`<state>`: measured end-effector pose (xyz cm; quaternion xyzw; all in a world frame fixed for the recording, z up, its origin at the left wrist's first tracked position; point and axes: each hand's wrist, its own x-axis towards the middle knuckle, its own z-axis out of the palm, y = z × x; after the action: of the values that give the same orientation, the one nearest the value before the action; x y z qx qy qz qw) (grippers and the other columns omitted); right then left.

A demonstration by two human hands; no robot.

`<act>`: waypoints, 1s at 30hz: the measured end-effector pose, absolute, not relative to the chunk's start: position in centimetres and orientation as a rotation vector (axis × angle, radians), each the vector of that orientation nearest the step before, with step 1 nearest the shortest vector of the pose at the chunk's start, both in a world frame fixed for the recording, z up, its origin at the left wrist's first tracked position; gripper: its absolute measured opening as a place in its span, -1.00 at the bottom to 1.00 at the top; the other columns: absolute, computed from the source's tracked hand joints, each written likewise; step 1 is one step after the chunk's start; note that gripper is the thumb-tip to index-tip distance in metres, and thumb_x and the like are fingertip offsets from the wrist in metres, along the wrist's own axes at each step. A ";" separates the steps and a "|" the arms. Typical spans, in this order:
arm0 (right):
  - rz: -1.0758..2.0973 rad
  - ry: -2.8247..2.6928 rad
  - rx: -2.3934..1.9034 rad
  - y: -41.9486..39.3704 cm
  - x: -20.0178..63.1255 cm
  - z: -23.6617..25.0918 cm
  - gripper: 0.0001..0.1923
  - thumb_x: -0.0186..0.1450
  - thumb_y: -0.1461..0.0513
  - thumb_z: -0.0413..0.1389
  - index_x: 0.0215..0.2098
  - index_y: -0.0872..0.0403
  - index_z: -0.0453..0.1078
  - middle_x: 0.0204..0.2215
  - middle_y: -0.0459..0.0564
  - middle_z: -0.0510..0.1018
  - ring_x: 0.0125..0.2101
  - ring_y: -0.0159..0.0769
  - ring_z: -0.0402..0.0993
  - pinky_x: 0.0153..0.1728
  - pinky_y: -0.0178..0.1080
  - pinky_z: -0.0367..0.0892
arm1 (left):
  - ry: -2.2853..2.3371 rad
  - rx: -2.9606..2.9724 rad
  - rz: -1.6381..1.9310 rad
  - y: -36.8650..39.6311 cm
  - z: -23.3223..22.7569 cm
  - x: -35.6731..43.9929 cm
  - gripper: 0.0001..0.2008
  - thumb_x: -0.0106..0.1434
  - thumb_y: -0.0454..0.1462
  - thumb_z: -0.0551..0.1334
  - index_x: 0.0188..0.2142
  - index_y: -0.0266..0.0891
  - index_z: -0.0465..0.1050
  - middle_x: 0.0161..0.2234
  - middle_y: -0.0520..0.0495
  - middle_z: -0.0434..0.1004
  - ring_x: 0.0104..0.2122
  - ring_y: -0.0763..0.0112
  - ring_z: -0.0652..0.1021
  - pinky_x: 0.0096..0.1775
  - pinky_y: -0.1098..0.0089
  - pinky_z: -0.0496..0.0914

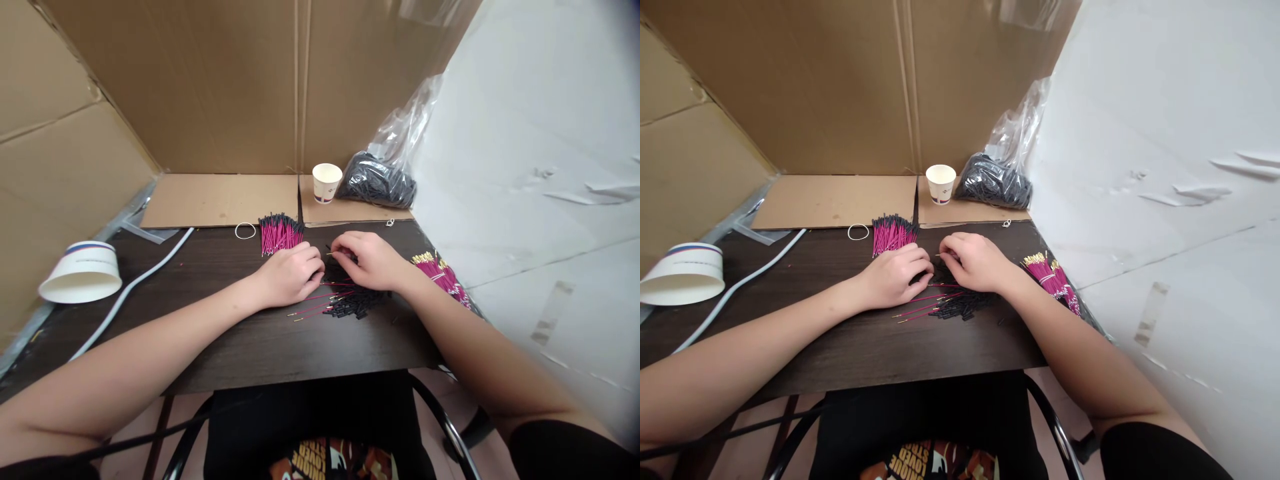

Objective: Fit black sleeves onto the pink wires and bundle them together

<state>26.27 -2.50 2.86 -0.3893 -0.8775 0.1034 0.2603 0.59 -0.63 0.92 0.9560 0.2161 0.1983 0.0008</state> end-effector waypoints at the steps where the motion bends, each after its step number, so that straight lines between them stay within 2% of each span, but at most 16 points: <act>1: 0.279 -2.378 -1.056 -2.5 26.2 2.9 -0.89 0.53 0.31 0.12 -0.10 0.10 0.50 -0.27 0.04 0.60 -0.30 -0.22 0.47 -0.22 -0.18 0.33 | 0.686 2.996 0.611 -0.6 0.9 0.6 -0.78 0.55 -0.30 0.19 -0.15 -0.31 0.63 -0.19 -0.19 0.64 -0.16 0.16 0.56 -0.26 0.26 0.49; 10: 0.291 -2.406 -1.073 -2.6 26.2 3.0 -0.89 0.52 0.30 0.10 -0.12 0.09 0.49 -0.29 0.02 0.57 -0.31 -0.23 0.44 -0.23 -0.18 0.29 | 0.768 2.977 0.494 -1.0 1.2 0.7 -0.74 0.61 -0.28 0.14 -0.11 -0.32 0.60 -0.15 -0.22 0.63 -0.13 0.13 0.55 -0.18 0.20 0.52; 14: 0.290 -2.390 -1.044 -2.7 26.1 3.1 -0.89 0.50 0.31 0.10 -0.15 0.10 0.48 -0.32 0.00 0.54 -0.34 -0.24 0.41 -0.25 -0.18 0.29 | 0.853 2.936 0.451 -1.2 1.2 0.8 -0.77 0.60 -0.30 0.13 -0.13 -0.30 0.55 -0.14 -0.23 0.61 -0.12 0.10 0.55 -0.21 0.21 0.49; 19: 0.336 -2.295 -0.917 -3.2 25.9 3.8 -0.91 0.39 0.35 0.12 -0.20 0.06 0.44 -0.38 -0.06 0.49 -0.40 -0.29 0.37 -0.31 -0.20 0.30 | 1.009 2.740 0.634 -1.4 1.0 1.0 -0.83 0.57 -0.34 0.08 -0.09 -0.25 0.46 -0.10 -0.22 0.57 -0.10 0.11 0.57 -0.11 0.14 0.52; 22: 0.355 -2.248 -0.891 -3.4 25.8 4.0 -0.87 0.33 0.37 0.13 -0.22 0.03 0.41 -0.40 -0.09 0.47 -0.41 -0.29 0.36 -0.32 -0.20 0.31 | 1.045 2.633 0.701 -1.5 1.0 1.2 -0.84 0.57 -0.32 0.06 -0.11 -0.22 0.41 -0.10 -0.20 0.55 -0.15 0.15 0.56 -0.13 0.15 0.50; 30: 0.376 -2.242 -0.887 -3.6 25.5 4.0 -0.87 0.32 0.37 0.13 -0.23 0.01 0.40 -0.40 -0.09 0.48 -0.41 -0.30 0.37 -0.34 -0.21 0.32 | 1.034 2.453 0.827 -1.6 1.1 1.2 -0.82 0.61 -0.26 0.04 -0.14 -0.19 0.37 -0.14 -0.16 0.54 -0.21 0.19 0.55 -0.14 0.16 0.46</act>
<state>25.48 -3.59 3.99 -0.3413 -0.8629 0.1447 0.3434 1.15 -1.59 1.13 0.8661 0.3653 0.2922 0.1761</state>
